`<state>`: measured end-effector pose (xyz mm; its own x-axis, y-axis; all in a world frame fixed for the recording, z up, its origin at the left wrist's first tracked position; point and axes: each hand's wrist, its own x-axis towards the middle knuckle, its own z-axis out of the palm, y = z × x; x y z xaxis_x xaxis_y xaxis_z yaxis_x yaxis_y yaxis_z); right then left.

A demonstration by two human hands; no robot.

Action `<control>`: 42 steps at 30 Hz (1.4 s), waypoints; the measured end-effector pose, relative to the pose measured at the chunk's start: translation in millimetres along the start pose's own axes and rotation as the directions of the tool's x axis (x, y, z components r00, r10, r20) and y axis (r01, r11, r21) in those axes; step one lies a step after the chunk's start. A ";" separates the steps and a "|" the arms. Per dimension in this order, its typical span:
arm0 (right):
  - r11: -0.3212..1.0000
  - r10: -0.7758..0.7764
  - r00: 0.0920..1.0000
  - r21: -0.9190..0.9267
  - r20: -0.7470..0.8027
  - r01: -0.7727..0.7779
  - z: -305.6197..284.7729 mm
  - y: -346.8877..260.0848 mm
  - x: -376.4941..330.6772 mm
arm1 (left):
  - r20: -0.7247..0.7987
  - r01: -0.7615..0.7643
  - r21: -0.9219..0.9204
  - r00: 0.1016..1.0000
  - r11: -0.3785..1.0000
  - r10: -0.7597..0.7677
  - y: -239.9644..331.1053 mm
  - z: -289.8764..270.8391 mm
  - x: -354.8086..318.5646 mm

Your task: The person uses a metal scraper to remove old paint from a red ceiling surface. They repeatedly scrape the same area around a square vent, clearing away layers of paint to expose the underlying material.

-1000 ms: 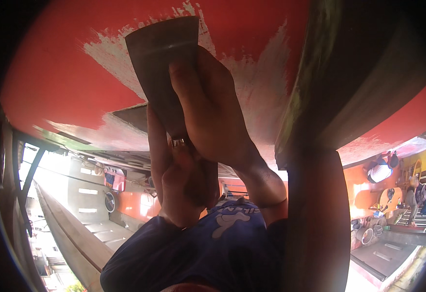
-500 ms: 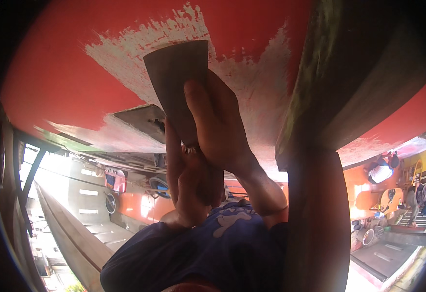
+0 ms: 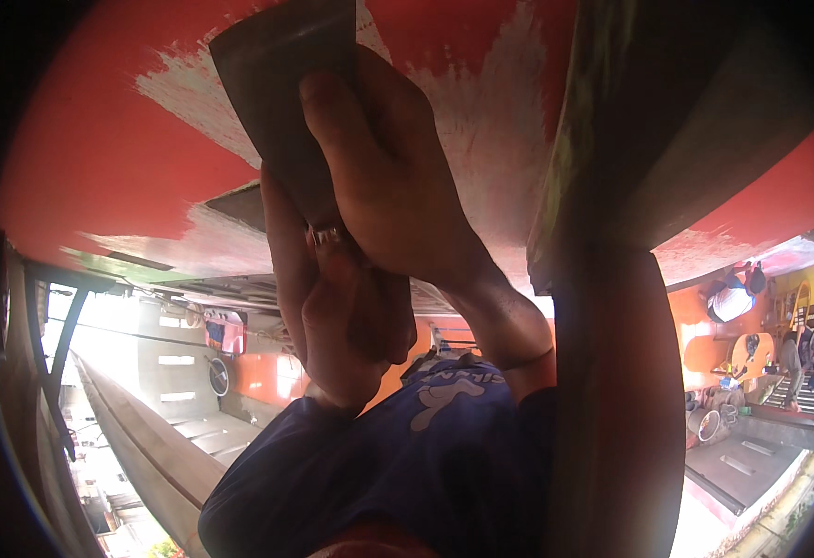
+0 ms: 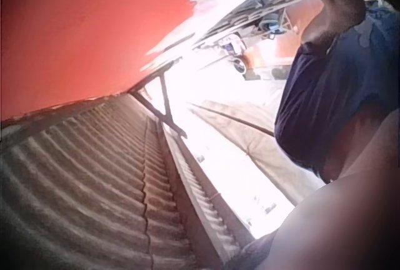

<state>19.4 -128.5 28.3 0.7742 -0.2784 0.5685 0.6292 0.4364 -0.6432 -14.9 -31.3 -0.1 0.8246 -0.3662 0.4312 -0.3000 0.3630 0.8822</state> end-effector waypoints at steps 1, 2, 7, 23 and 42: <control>0.994 0.057 0.997 -0.094 -0.057 -0.062 -1.7 1.1 -1.3 | 0.000 0.005 -0.007 1.000 1.000 -0.005 -0.3 -0.9 -1.8; 0.988 0.063 0.994 -0.138 -0.086 -0.074 -2.1 3.5 -4.2 | 0.003 0.010 -0.014 1.000 1.000 -0.010 -1.2 -1.1 -3.8; 0.946 0.118 0.979 -0.280 -0.166 -0.161 -4.8 13.5 -22.6 | 0.041 0.090 -0.025 0.995 0.996 -0.089 -2.5 -6.1 -17.1; 0.950 0.175 0.976 -0.240 -0.131 -0.202 -20.5 16.6 -30.2 | 0.017 0.155 -0.009 0.988 0.988 -0.154 -20.0 -5.8 -24.3; 0.911 0.095 0.981 -0.382 -0.166 -0.153 -18.9 14.9 -23.8 | 0.019 0.084 -0.043 0.996 0.996 -0.084 -20.9 -1.7 -16.2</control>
<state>11.7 -131.5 -4.5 0.8310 -0.3742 0.4115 0.4813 0.1131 -0.8692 -21.1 -31.5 -25.8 0.8378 -0.4111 0.3594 -0.2088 0.3669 0.9065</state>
